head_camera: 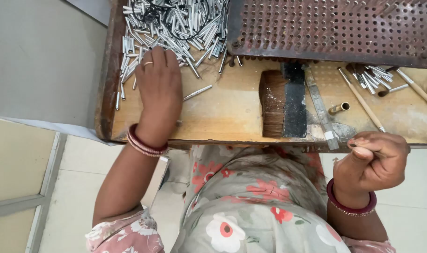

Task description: Assembling small metal components by manually inserting inner tubes into outer metal sleeves.

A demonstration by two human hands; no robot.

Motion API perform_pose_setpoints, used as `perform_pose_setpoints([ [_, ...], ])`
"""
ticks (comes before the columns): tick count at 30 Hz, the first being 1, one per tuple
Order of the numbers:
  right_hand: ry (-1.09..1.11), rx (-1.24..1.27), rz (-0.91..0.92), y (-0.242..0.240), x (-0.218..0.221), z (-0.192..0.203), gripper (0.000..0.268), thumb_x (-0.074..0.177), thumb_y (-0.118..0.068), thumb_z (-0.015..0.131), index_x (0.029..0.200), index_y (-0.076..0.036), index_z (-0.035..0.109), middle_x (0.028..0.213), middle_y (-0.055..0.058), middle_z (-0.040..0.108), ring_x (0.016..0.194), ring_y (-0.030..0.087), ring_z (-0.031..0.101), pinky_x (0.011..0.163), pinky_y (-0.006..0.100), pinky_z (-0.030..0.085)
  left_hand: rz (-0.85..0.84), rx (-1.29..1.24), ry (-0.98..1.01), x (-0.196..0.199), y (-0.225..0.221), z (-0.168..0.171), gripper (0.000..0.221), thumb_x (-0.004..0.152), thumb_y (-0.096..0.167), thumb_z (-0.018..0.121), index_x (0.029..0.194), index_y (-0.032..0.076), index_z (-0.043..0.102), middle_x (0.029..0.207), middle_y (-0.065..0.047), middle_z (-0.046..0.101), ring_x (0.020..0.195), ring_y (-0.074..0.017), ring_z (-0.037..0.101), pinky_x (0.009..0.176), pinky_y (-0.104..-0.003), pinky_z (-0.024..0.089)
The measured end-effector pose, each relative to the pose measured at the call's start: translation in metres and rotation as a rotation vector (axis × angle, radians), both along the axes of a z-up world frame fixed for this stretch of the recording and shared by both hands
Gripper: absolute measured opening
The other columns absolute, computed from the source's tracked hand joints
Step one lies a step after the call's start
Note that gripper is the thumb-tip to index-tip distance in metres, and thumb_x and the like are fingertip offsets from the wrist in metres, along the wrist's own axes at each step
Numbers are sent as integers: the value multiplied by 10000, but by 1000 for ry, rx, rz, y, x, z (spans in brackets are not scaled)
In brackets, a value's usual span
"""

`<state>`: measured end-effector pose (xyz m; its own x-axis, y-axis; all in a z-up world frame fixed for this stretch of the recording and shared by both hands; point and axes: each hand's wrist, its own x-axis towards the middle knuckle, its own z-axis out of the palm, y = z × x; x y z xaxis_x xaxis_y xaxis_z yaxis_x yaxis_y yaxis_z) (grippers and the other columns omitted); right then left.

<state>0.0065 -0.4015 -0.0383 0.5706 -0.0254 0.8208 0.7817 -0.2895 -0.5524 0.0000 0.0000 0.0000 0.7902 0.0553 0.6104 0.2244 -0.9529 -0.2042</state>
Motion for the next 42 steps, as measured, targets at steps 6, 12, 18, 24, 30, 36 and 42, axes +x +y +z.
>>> perform_pose_setpoints([
  [6,157,123,156,24,-12,8,363,1142,-321,688,1050,-1,544,956,89,603,752,145,612,692,245,522,-832,-990,130,-39,-132,48,440,928,-88,548,1335,76,592,1062,-158,613,970,-360,624,824,-421,512],
  [12,302,223,297,30,-17,18,341,1111,-314,686,1022,-12,553,945,90,602,790,128,599,739,240,510,-1151,-2226,605,-41,-211,-36,84,1082,-26,640,1166,-18,635,1025,-179,656,865,-246,688,862,-314,554],
  [18,368,138,309,20,-23,29,290,1111,-289,658,1069,-22,554,1069,147,683,869,145,660,824,267,561,-1122,-1328,232,-47,-198,6,182,916,-16,695,1096,-3,680,1046,-162,730,951,-301,750,819,-348,600],
  [24,534,330,493,13,-34,22,273,1097,-243,685,1106,12,588,1044,180,717,921,155,691,877,290,585,-1067,-1280,-91,-49,-200,3,172,967,-43,700,1128,-4,654,1074,-147,710,983,-299,740,855,-356,611],
  [30,538,318,492,17,-34,25,244,1093,-207,686,1087,17,591,1017,173,711,904,160,698,865,291,587,-1105,-1319,-79,-47,-198,3,167,971,-21,715,1125,-17,652,1055,-145,720,967,-288,745,845,-343,615],
  [36,460,116,380,15,-34,29,243,1082,-210,670,1066,23,603,1026,168,722,862,141,700,792,253,588,-1120,-1316,-108,-48,-198,0,179,971,-20,720,1128,-25,635,1059,-154,719,973,-288,747,845,-340,619],
  [42,214,-253,182,18,-40,62,170,1015,-120,721,1022,19,624,978,150,741,908,198,754,781,265,615,-1124,-1340,-72,-57,-196,2,187,961,-75,704,1126,-28,630,1070,-149,724,985,-285,751,852,-342,624],
])
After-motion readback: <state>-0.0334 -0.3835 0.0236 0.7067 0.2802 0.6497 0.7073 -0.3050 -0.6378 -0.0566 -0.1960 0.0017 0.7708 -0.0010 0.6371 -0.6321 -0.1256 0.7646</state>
